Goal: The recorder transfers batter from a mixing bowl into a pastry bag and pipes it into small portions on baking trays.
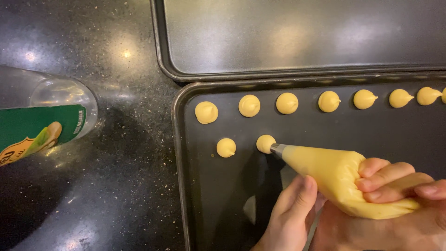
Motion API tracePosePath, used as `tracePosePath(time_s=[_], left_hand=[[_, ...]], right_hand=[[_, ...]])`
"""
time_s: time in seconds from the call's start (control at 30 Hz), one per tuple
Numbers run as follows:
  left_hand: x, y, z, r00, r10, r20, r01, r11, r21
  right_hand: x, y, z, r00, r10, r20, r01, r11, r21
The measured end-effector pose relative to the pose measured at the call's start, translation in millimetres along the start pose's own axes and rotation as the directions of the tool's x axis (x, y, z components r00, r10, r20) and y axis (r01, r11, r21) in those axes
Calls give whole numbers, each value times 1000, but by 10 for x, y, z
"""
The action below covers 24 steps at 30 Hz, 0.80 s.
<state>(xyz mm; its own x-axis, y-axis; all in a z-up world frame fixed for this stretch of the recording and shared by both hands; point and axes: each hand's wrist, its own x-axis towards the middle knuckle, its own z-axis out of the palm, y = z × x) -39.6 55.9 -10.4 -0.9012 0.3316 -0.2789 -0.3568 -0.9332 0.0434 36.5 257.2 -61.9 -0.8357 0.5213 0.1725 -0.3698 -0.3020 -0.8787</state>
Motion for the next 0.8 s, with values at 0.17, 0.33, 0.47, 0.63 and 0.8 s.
tracePosePath(time_s=[0.17, 0.33, 0.47, 0.63, 0.8], left_hand=[[-10, 30, -6, 998, 63, 20, -64, 996, 59], [10, 92, 71, 991, 103, 85, -116, 978, 175], [43, 9, 67, 995, 58, 75, -67, 990, 128], [66, -64, 140, 999, 28, 47, -32, 995, 96], [181, -254, 422, 999, -15, 32, 13, 998, 65]], right_hand=[[611, 320, 1134, 1000, 8, 6, -9, 1000, 17], [699, 285, 1404, 991, 59, -117, -52, 997, 63], [650, 319, 1511, 989, -103, -111, 90, 989, -115], [706, 231, 1371, 986, -150, -78, 139, 982, -126], [959, 41, 917, 999, 46, -16, -43, 986, 163]])
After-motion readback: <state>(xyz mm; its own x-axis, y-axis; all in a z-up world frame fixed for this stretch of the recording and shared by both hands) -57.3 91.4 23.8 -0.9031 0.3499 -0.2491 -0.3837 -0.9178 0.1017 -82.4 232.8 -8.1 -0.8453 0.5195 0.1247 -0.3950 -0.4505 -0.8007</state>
